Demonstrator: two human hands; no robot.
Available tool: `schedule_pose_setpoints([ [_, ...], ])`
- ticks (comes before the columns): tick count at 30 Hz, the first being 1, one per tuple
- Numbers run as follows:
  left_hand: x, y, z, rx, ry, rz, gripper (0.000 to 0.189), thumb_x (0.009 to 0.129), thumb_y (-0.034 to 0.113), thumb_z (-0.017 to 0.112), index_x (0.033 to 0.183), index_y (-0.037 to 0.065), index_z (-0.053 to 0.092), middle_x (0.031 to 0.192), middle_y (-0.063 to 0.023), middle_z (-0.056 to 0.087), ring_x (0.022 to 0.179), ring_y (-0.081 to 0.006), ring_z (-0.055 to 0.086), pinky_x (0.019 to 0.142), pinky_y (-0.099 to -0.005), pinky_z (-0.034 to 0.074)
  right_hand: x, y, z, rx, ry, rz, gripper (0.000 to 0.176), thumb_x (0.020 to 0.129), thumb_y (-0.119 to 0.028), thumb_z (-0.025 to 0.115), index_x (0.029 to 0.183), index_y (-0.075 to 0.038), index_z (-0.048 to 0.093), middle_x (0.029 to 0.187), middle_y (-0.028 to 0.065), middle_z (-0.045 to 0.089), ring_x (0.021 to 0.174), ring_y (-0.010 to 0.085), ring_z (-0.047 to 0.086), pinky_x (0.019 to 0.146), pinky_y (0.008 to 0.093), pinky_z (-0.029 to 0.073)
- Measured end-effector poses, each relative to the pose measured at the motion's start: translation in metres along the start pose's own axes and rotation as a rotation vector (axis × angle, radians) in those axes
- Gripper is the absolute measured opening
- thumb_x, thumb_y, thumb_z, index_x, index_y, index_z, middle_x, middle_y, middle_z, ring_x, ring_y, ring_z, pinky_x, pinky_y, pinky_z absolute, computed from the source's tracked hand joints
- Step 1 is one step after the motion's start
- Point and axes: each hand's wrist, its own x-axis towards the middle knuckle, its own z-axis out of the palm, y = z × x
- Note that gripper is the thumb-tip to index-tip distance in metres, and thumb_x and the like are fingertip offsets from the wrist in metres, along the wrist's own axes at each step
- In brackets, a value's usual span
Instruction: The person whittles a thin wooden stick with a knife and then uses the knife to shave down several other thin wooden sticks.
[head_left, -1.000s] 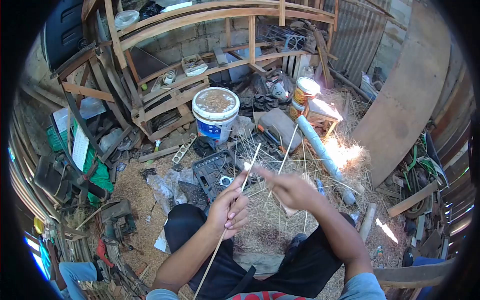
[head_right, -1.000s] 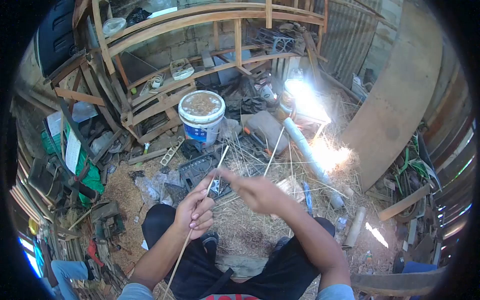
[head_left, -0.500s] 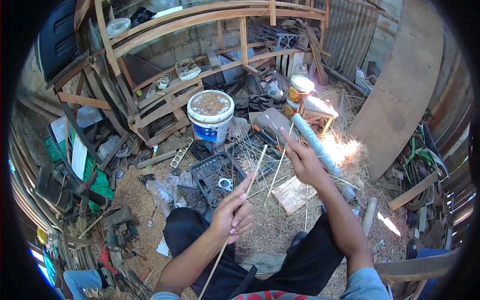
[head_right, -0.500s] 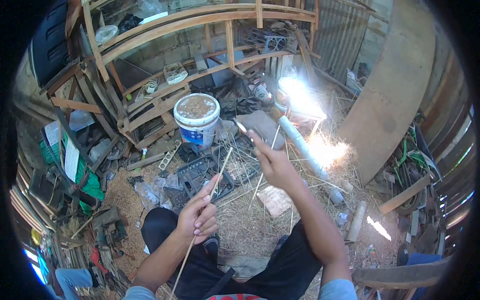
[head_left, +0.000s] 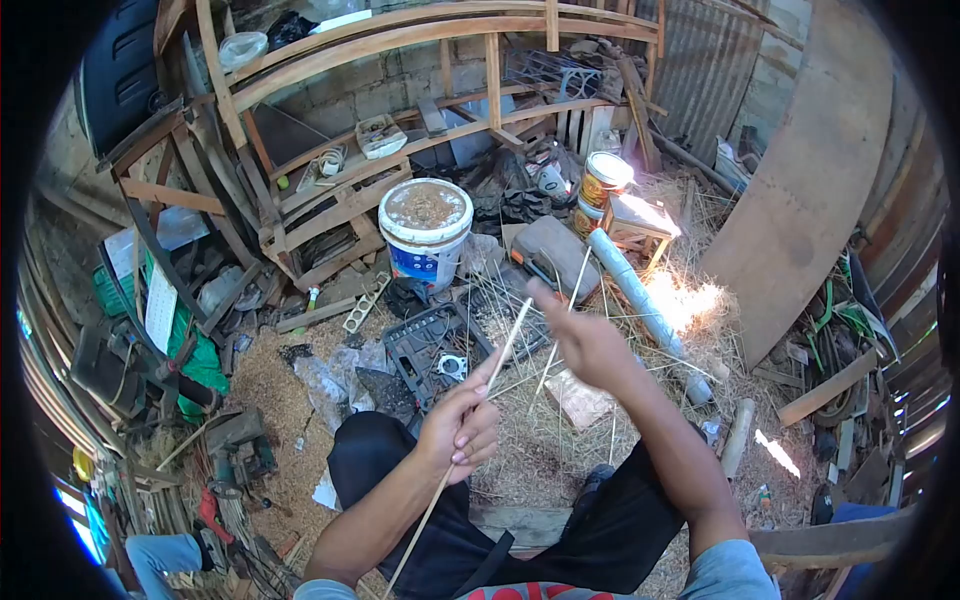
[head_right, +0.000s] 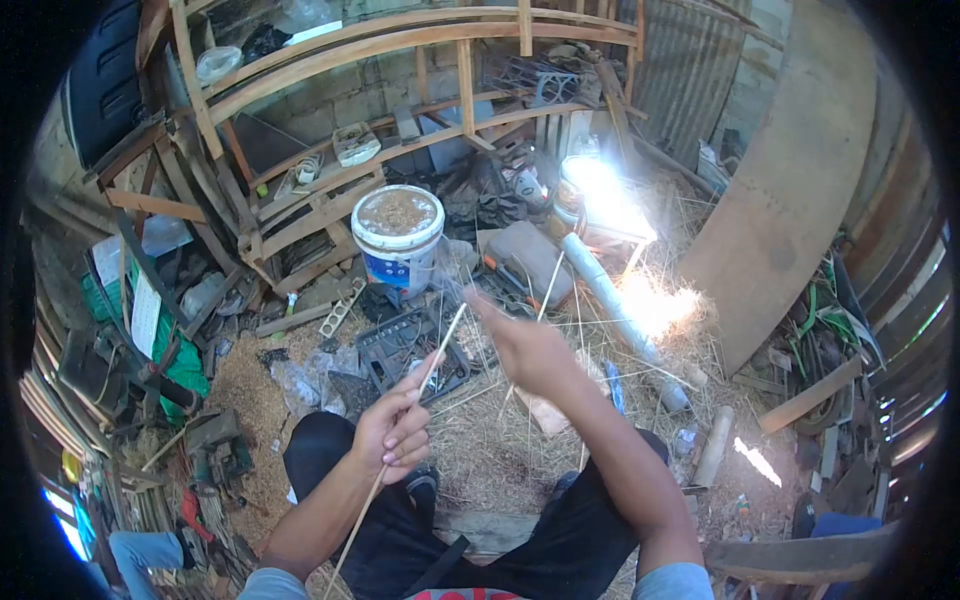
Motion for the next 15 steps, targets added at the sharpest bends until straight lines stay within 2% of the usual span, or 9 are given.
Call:
schedule_pose_setpoints([
  [1,-0.003,-0.004,0.003,0.019,-0.032,-0.019,0.055,0.101,0.014,0.032,0.154,0.019,0.019,0.045,0.0033,0.029,0.03,-0.0076,0.026,0.03,-0.021,0.025,0.004,0.014,-0.004,-0.013,0.042,0.111,0.054,0.093,-0.007,0.05,0.145,-0.02,0.042,0.077,0.0182,0.064,0.065,0.0339,0.064,0.065,0.041,0.052],
  [3,-0.002,-0.007,0.005,0.046,-0.042,-0.016,0.056,0.101,0.014,0.032,0.154,0.019,0.018,0.045,0.0031,0.03,0.03,-0.0076,0.026,0.031,-0.021,0.026,0.004,0.032,-0.016,0.061,0.149,0.069,0.054,0.094,-0.006,0.049,0.146,-0.018,0.041,0.08,0.0182,0.065,0.068,0.0334,0.065,0.068,0.0413,0.052],
  [5,0.001,-0.007,0.002,0.042,0.007,0.06,0.055,0.101,0.014,0.032,0.154,0.019,0.018,0.045,0.0028,0.03,0.031,-0.0076,0.027,0.031,-0.0212,0.026,0.006,0.034,-0.016,0.145,0.124,-0.034,0.053,0.094,-0.008,0.049,0.146,-0.018,0.041,0.079,0.0182,0.064,0.065,0.0328,0.063,0.066,0.0411,0.051],
  [9,0.0,0.003,-0.001,0.11,0.101,0.1,0.049,0.103,0.017,0.032,0.151,0.018,0.026,0.045,0.0021,0.031,0.031,-0.0082,0.028,0.031,-0.0221,0.025,-0.02,-0.021,0.004,0.285,-0.218,-0.298,0.053,0.092,-0.011,0.053,0.144,-0.02,0.044,0.079,0.0156,0.063,0.059,0.0315,0.062,0.06,0.0396,0.05],
  [10,0.001,0.0,-0.004,0.095,0.134,0.104,0.045,0.102,0.019,0.036,0.147,0.02,0.034,0.045,0.0026,0.031,0.03,-0.0082,0.028,0.03,-0.021,0.025,-0.022,-0.028,0.01,0.231,-0.221,-0.314,0.054,0.091,-0.011,0.054,0.143,-0.02,0.044,0.08,0.0151,0.064,0.061,0.0315,0.063,0.061,0.0399,0.051],
  [12,-0.001,0.001,-0.005,0.1,0.142,0.098,0.045,0.102,0.018,0.036,0.147,0.02,0.034,0.045,0.0029,0.031,0.03,-0.0083,0.028,0.03,-0.0207,0.025,-0.024,-0.036,0.016,0.116,-0.228,-0.343,0.056,0.089,-0.01,0.056,0.143,-0.021,0.045,0.083,0.014,0.066,0.065,0.0315,0.065,0.062,0.0404,0.052],
  [15,-0.001,0.001,-0.004,0.088,0.162,0.086,0.047,0.101,0.017,0.035,0.148,0.019,0.033,0.045,0.0034,0.031,0.03,-0.008,0.028,0.031,-0.0207,0.025,-0.023,-0.036,0.011,-0.026,-0.245,-0.285,0.058,0.089,-0.009,0.056,0.144,-0.024,0.044,0.085,0.0141,0.068,0.07,0.031,0.067,0.064,0.0416,0.052],
])
